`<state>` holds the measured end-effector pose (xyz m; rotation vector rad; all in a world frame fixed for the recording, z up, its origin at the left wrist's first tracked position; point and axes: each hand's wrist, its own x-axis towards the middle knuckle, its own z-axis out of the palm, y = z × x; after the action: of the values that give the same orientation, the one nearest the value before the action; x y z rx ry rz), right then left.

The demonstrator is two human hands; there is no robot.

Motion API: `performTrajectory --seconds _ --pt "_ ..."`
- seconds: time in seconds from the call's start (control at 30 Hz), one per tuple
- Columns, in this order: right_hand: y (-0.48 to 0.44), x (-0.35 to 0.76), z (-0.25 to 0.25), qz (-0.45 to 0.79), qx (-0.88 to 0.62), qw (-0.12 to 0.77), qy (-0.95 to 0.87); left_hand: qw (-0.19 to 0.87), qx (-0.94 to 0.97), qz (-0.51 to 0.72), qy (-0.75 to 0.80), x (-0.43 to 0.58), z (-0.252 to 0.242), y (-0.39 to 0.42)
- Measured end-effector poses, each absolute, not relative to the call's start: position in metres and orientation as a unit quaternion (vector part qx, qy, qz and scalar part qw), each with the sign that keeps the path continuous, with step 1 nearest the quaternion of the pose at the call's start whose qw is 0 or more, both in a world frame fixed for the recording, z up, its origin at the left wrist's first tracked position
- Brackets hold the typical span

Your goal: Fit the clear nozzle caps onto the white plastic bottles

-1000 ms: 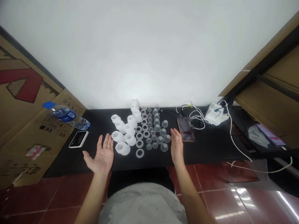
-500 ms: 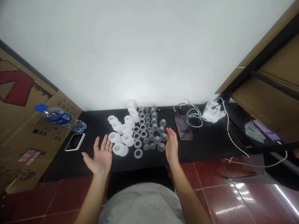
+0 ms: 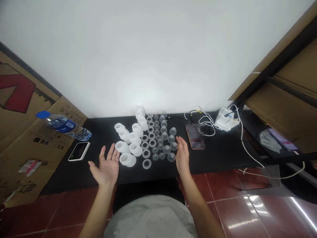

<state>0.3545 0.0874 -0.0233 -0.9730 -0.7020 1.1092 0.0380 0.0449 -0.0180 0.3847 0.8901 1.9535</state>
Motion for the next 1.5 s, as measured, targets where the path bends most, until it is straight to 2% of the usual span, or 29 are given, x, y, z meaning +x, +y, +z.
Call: performTrajectory --seconds 0.63,0.73,0.83,0.9,0.97,1.07,1.2,1.5 --pt "0.088 0.354 -0.026 0.482 -0.446 0.686 -0.313 0.461 0.147 0.796 0.364 0.039 -0.018 0.045" --pt "0.083 0.358 -0.022 0.424 -0.476 0.685 -0.353 0.463 0.154 0.795 0.362 0.038 -0.018 0.045" --pt "0.076 0.378 -0.018 0.274 -0.539 0.680 -0.414 0.460 0.155 0.795 0.364 0.038 -0.018 0.045" --pt "0.074 0.398 -0.018 0.167 -0.607 0.641 -0.438 0.461 0.154 0.794 0.364 0.039 -0.018 0.045" --pt "0.075 0.420 -0.021 0.077 -0.684 0.561 -0.460 0.463 0.155 0.794 0.363 0.039 -0.018 0.044" --pt "0.079 0.444 -0.029 -0.006 -0.724 0.477 -0.499 0.465 0.156 0.793 0.360 0.039 -0.019 0.044" --pt "0.083 0.453 -0.037 -0.007 -0.744 0.429 -0.512 0.464 0.152 0.794 0.361 0.039 -0.018 0.044" --pt "0.081 0.450 -0.036 -0.020 -0.744 0.410 -0.528 0.462 0.154 0.797 0.357 0.037 -0.021 0.045"
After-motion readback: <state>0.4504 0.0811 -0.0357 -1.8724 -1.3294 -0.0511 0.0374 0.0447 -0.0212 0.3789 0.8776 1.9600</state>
